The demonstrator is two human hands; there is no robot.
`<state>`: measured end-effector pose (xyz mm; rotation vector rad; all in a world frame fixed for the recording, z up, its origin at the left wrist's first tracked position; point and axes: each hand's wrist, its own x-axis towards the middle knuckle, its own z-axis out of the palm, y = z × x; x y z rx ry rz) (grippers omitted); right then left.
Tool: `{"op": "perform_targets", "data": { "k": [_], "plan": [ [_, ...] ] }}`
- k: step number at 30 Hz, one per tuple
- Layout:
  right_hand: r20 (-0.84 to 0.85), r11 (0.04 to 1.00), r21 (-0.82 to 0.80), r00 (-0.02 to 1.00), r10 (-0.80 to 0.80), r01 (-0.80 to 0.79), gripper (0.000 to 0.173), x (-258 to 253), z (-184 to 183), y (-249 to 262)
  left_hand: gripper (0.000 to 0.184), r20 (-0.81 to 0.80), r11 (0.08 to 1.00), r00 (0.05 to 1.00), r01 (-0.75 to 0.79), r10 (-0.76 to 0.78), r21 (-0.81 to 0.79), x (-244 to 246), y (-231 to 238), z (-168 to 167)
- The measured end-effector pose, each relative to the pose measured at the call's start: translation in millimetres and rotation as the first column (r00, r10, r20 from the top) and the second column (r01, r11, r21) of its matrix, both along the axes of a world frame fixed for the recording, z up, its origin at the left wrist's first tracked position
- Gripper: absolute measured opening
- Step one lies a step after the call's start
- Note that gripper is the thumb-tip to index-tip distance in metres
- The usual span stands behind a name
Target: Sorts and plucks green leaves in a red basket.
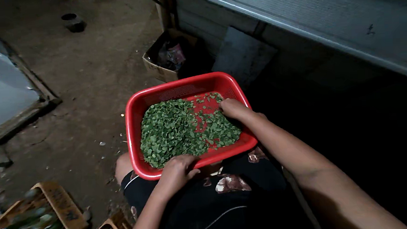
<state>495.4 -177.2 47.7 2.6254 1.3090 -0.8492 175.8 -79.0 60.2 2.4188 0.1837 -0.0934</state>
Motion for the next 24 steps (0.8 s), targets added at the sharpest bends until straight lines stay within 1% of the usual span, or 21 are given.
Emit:
{"op": "perform_targets", "data": {
  "k": [2, 4, 5, 7, 8, 10, 12, 14, 15, 17, 19, 21, 23, 24],
  "plan": [
    [-0.005, 0.995, 0.095, 1.0, -0.012, 0.012, 0.019, 5.3, -2.2, -7.4, 0.031, 0.004, 1.0, 1.0, 0.003, -0.003, -0.003, 0.7, 0.6, -1.1],
    [-0.049, 0.978, 0.201, 0.997, -0.051, 0.06, 0.02, 8.0, 10.0, -16.5, 0.031, 0.003, 1.0, 1.0, 0.01, -0.01, -0.007, 1.1, 1.3, -2.3],
    [-0.073, 0.955, 0.278, 0.994, -0.082, 0.099, 0.018, 7.4, 16.8, -23.2, 0.031, 0.001, 1.0, 1.0, 0.011, -0.011, -0.011, 1.3, 1.9, -2.5],
    [-0.147, 0.866, 0.458, 0.978, -0.147, 0.199, 0.013, 3.8, 28.2, -38.6, 0.032, -0.007, 0.999, 1.0, 0.008, -0.008, -0.045, 1.1, 3.5, -2.2],
    [-0.221, 0.815, 0.517, 0.961, -0.168, 0.261, 0.014, -0.3, 36.2, -45.0, 0.033, -0.001, 0.997, 1.0, 0.002, -0.002, -0.079, 0.8, 4.8, -2.0],
    [-0.433, 0.704, 0.568, 0.882, -0.184, 0.426, 0.014, -14.8, 51.5, -54.2, 0.032, 0.027, 0.985, 0.999, -0.024, 0.029, -0.17, 1.2, 8.0, 0.5],
    [-0.636, 0.584, 0.563, 0.758, -0.145, 0.584, 0.015, -36.4, 60.1, -57.4, 0.03, 0.103, 0.964, 0.99, -0.064, 0.094, -0.258, 3.8, 10.3, 4.4],
    [-0.762, 0.509, 0.528, 0.644, -0.069, 0.68, 0.016, -58.4, 62.7, -55.7, 0.028, 0.171, 0.927, 0.965, -0.13, 0.2, -0.352, 9.4, 9.6, 9.8],
    [-0.806, 0.491, 0.504, 0.591, -0.03, 0.711, 0.016, -68.8, 62.6, -53.6, 0.027, 0.183, 0.891, 0.946, -0.172, 0.269, -0.42, 13.4, 8.3, 13.0],
    [-0.859, 0.474, 0.469, 0.509, 0.049, 0.746, 0.016, -86.8, 58.1, -47.8, 0.027, 0.15, 0.781, 0.904, -0.251, 0.401, -0.572, 21.2, 5.9, 18.3],
    [-0.894, 0.458, 0.431, 0.437, 0.1, 0.777, 0.015, -103.7, 55.7, -41.3, 0.028, 0.042, 0.627, 0.874, -0.313, 0.483, -0.713, 27.2, 3.7, 22.6],
    [-0.912, 0.448, 0.407, 0.385, 0.143, 0.796, 0.015, -116.8, 52.0, -35.5, 0.03, -0.085, 0.436, 0.863, -0.334, 0.498, -0.836, 30.3, 0.7, 26.4],
    [-0.91, 0.448, 0.415, 0.376, 0.177, 0.792, 0.014, -125.8, 48.2, -31.4, 0.033, -0.203, 0.223, 0.85, -0.345, 0.486, -0.912, 30.8, -4.6, 32.5],
    [-0.903, 0.453, 0.43, 0.387, 0.189, 0.781, 0.013, -128.5, 46.0, -30.3, 0.032, -0.251, 0.132, 0.839, -0.353, 0.482, -0.926, 30.5, -7.2, 35.5]
  ]
}}
